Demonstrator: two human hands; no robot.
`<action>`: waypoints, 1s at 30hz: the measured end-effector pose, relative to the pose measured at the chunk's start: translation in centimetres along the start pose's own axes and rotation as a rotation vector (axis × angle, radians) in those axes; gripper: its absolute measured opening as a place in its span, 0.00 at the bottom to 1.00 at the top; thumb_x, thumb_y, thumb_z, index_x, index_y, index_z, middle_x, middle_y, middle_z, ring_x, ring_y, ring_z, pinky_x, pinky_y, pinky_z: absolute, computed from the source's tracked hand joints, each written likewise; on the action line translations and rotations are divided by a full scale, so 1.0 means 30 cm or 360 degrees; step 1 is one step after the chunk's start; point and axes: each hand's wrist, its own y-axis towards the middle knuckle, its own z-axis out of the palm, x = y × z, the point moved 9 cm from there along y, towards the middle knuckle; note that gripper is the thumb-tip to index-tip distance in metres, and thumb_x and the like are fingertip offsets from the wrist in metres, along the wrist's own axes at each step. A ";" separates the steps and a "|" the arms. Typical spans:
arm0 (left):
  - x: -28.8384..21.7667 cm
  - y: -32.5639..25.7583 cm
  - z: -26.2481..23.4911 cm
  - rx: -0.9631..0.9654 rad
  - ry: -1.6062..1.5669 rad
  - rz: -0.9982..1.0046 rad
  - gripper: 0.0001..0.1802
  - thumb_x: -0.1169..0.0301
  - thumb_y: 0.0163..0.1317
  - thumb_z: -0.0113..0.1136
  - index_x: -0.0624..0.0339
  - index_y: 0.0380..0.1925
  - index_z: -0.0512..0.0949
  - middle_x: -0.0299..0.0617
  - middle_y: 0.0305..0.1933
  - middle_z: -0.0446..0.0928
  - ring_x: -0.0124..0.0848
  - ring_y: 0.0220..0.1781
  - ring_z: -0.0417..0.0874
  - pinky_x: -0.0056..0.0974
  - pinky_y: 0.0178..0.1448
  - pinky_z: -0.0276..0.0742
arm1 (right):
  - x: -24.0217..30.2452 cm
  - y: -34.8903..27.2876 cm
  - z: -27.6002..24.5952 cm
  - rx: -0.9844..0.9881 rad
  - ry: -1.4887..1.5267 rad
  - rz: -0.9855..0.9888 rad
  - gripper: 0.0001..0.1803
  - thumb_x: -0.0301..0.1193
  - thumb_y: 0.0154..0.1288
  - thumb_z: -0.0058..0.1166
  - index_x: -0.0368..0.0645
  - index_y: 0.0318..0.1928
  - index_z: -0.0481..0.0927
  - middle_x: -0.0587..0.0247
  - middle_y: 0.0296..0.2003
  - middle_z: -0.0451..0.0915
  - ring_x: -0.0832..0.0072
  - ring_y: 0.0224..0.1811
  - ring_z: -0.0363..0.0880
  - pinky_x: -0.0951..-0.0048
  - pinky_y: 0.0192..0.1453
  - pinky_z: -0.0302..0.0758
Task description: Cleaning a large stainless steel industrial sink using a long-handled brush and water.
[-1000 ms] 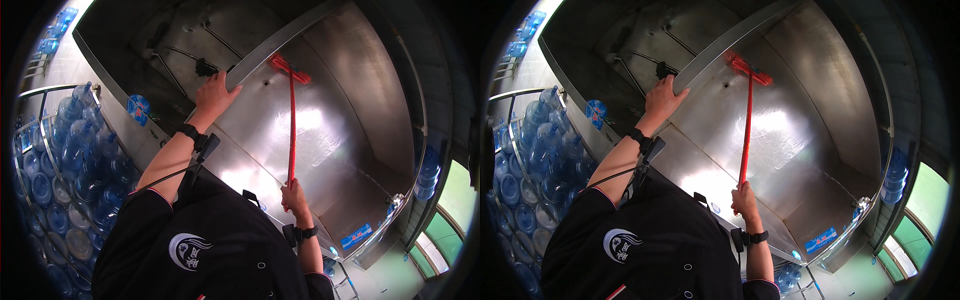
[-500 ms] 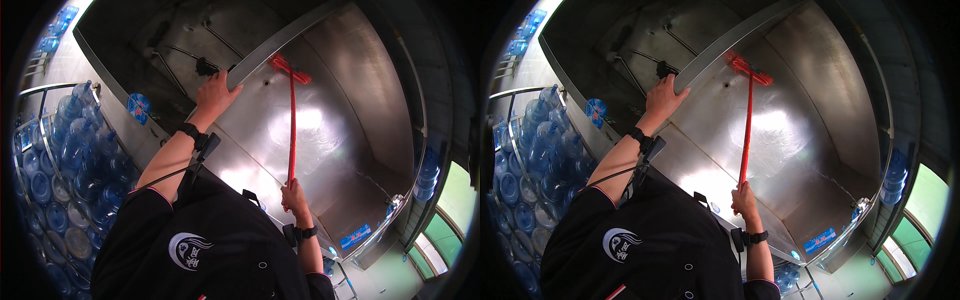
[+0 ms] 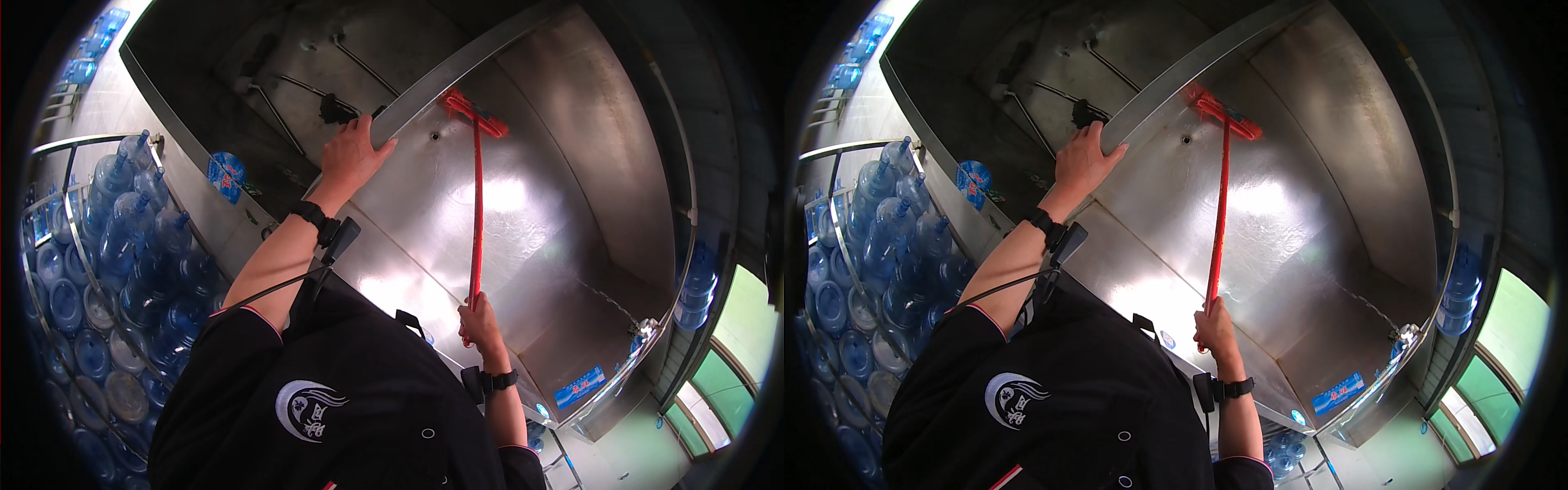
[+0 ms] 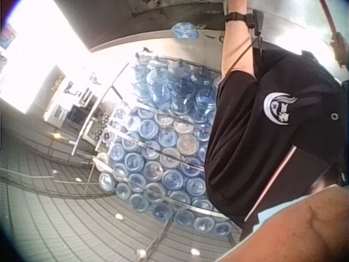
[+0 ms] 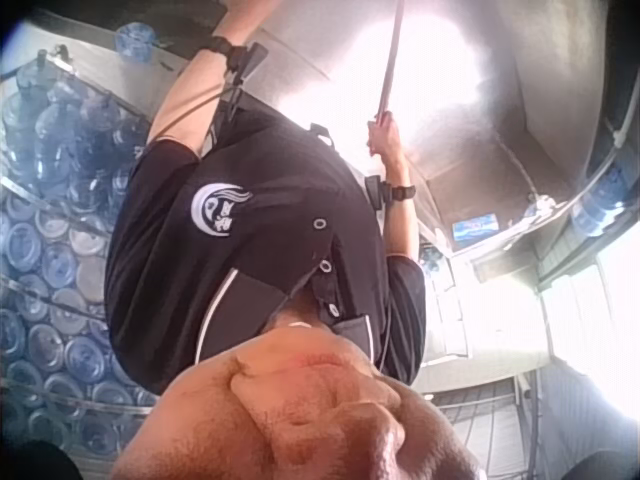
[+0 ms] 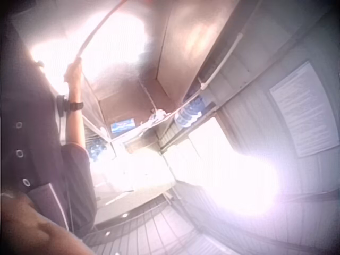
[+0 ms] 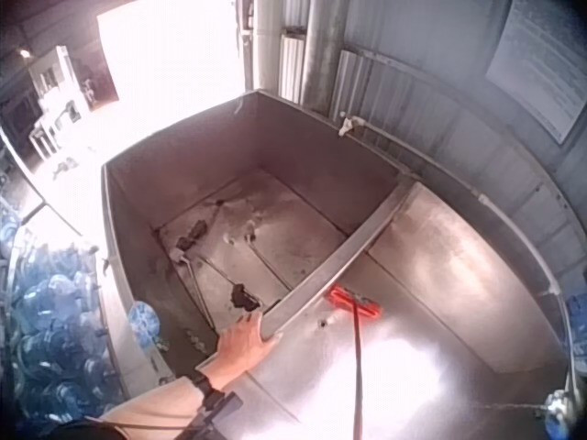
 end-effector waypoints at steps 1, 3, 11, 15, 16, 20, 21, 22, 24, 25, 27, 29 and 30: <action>-0.001 0.000 0.000 0.0001 0.0003 0.0000 0.28 0.49 0.58 0.63 0.60 0.46 0.70 0.47 0.44 0.79 0.46 0.49 0.81 0.49 0.44 0.81 | -0.001 0.001 0.000 0.0000 0.0000 0.0000 0.15 0.25 0.59 0.48 0.33 0.44 0.63 0.53 0.26 0.73 0.69 0.15 0.75 0.68 0.16 0.71; 0.003 0.002 0.006 0.0041 0.0008 -0.0025 0.28 0.49 0.58 0.62 0.59 0.47 0.70 0.46 0.45 0.79 0.45 0.51 0.80 0.49 0.45 0.81 | -0.007 0.004 0.000 -0.0011 -0.0014 -0.0001 0.15 0.25 0.59 0.48 0.33 0.45 0.63 0.53 0.26 0.73 0.69 0.15 0.76 0.67 0.16 0.71; -0.004 -0.002 -0.007 -0.0049 -0.0002 0.0009 0.27 0.50 0.57 0.63 0.60 0.45 0.71 0.46 0.43 0.79 0.46 0.49 0.81 0.50 0.44 0.81 | -0.007 0.006 0.004 -0.0010 -0.0040 0.0011 0.15 0.25 0.59 0.48 0.33 0.45 0.63 0.52 0.27 0.74 0.68 0.15 0.76 0.67 0.16 0.72; -0.003 -0.001 -0.004 -0.0036 -0.0014 0.0004 0.27 0.50 0.57 0.64 0.60 0.44 0.70 0.46 0.43 0.79 0.46 0.49 0.81 0.50 0.43 0.81 | -0.015 0.007 0.008 -0.0012 -0.0029 0.0040 0.15 0.25 0.59 0.48 0.33 0.45 0.63 0.52 0.26 0.74 0.68 0.15 0.77 0.67 0.16 0.71; -0.005 -0.001 -0.005 -0.0042 -0.0017 0.0011 0.27 0.50 0.57 0.64 0.60 0.43 0.70 0.46 0.43 0.79 0.46 0.48 0.81 0.50 0.43 0.81 | -0.017 0.007 0.008 -0.0012 -0.0029 0.0041 0.15 0.25 0.59 0.48 0.33 0.45 0.63 0.52 0.26 0.74 0.68 0.15 0.77 0.67 0.16 0.71; -0.001 -0.001 -0.003 -0.0036 -0.0007 0.0007 0.27 0.50 0.57 0.64 0.60 0.43 0.70 0.45 0.43 0.79 0.46 0.48 0.81 0.50 0.43 0.81 | -0.019 0.008 0.005 -0.0017 -0.0035 0.0020 0.15 0.25 0.59 0.49 0.33 0.45 0.63 0.53 0.26 0.73 0.69 0.15 0.76 0.68 0.15 0.71; -0.002 -0.001 -0.003 -0.0032 0.0001 0.0009 0.27 0.50 0.57 0.64 0.60 0.43 0.70 0.46 0.43 0.79 0.46 0.49 0.81 0.50 0.44 0.81 | -0.020 0.009 0.002 -0.0025 -0.0045 0.0015 0.15 0.25 0.59 0.49 0.33 0.45 0.63 0.54 0.25 0.73 0.69 0.14 0.76 0.68 0.15 0.71; -0.002 -0.001 -0.002 -0.0028 0.0008 0.0010 0.27 0.49 0.57 0.64 0.60 0.44 0.70 0.46 0.43 0.79 0.46 0.49 0.81 0.50 0.44 0.81 | -0.023 0.010 0.000 -0.0025 -0.0044 0.0016 0.15 0.25 0.59 0.49 0.33 0.45 0.63 0.54 0.25 0.73 0.69 0.14 0.76 0.68 0.15 0.71; -0.002 -0.002 -0.001 -0.0027 0.0002 0.0007 0.27 0.49 0.57 0.63 0.60 0.44 0.70 0.46 0.43 0.79 0.46 0.49 0.81 0.50 0.44 0.81 | -0.029 0.012 0.001 -0.0012 -0.0030 0.0023 0.15 0.25 0.59 0.49 0.33 0.45 0.63 0.54 0.25 0.73 0.69 0.14 0.75 0.67 0.15 0.71; -0.001 -0.002 -0.001 -0.0027 -0.0005 0.0004 0.28 0.49 0.57 0.63 0.60 0.45 0.70 0.46 0.43 0.79 0.46 0.49 0.81 0.50 0.44 0.81 | -0.028 0.010 0.001 -0.0012 -0.0030 0.0024 0.15 0.25 0.59 0.49 0.33 0.45 0.63 0.54 0.25 0.73 0.69 0.14 0.75 0.67 0.15 0.71; 0.000 -0.001 0.001 -0.0022 -0.0001 0.0003 0.28 0.49 0.57 0.63 0.60 0.45 0.70 0.46 0.43 0.79 0.46 0.49 0.81 0.50 0.44 0.81 | -0.020 0.007 0.001 -0.0019 -0.0014 0.0006 0.15 0.25 0.59 0.49 0.33 0.44 0.63 0.55 0.25 0.73 0.70 0.14 0.75 0.68 0.15 0.71; 0.002 -0.001 0.004 -0.0018 0.0002 0.0001 0.28 0.49 0.58 0.63 0.60 0.46 0.70 0.46 0.44 0.79 0.46 0.50 0.81 0.50 0.44 0.81 | -0.022 0.008 0.002 -0.0019 -0.0013 0.0012 0.14 0.25 0.59 0.48 0.33 0.44 0.63 0.55 0.24 0.73 0.70 0.14 0.75 0.68 0.15 0.70; 0.002 0.000 0.006 -0.0008 0.0005 -0.0003 0.28 0.49 0.57 0.63 0.60 0.46 0.70 0.46 0.44 0.79 0.46 0.50 0.81 0.50 0.44 0.81 | -0.024 0.008 0.002 -0.0020 -0.0011 0.0017 0.14 0.25 0.59 0.48 0.33 0.44 0.63 0.55 0.24 0.73 0.70 0.14 0.75 0.68 0.15 0.70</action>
